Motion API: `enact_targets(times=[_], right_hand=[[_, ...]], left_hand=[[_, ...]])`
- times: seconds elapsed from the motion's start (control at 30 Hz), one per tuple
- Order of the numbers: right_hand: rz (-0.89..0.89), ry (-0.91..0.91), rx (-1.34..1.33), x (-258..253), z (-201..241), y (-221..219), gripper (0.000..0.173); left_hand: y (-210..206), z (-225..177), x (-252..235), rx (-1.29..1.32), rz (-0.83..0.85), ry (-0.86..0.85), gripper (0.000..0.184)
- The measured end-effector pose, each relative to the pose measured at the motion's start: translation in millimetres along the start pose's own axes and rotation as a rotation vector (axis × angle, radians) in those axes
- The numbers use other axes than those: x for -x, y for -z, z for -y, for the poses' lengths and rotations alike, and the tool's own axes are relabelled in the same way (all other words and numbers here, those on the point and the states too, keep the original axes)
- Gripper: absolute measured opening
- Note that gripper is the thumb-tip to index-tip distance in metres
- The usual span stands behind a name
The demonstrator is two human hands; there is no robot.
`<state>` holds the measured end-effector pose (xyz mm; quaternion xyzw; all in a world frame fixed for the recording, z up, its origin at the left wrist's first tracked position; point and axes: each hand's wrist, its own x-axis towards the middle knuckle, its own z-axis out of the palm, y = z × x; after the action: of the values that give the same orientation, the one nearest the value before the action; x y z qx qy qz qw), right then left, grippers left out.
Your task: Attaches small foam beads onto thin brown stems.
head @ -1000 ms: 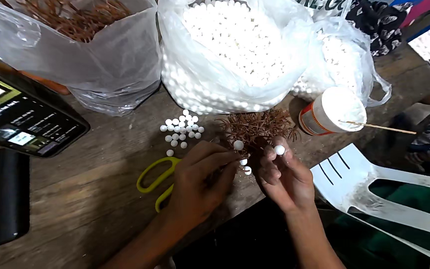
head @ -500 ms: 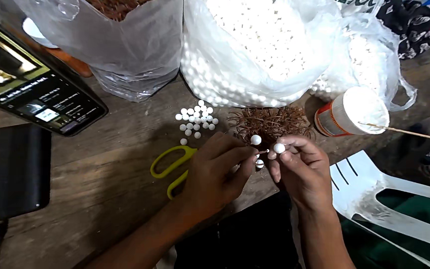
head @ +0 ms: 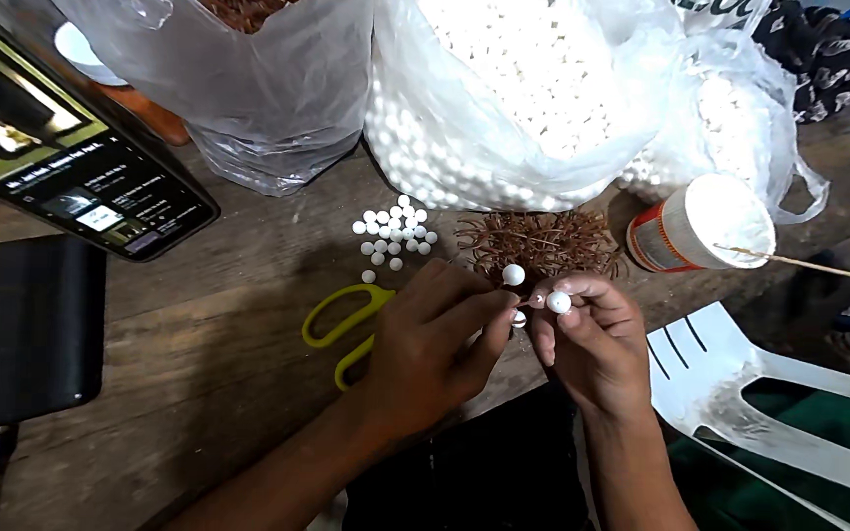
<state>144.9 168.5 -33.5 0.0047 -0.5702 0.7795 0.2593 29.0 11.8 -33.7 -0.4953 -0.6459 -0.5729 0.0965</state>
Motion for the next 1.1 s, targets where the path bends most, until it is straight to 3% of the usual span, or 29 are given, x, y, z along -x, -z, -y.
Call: enact_targets(times=[0.27, 1.1], right_hand=[[-0.097, 0.166, 0.325, 5.6, -4.4, -2.3, 0.014], [-0.096, 0.216, 0.476, 7.3, 3.7, 0.2, 0.012]], left_hand=[[-0.9, -0.4, 0.9, -0.032, -0.017, -0.027, 0.015], [-2.5, -1.3, 2.9, -0.072, 0.009, -0.086, 0.014]])
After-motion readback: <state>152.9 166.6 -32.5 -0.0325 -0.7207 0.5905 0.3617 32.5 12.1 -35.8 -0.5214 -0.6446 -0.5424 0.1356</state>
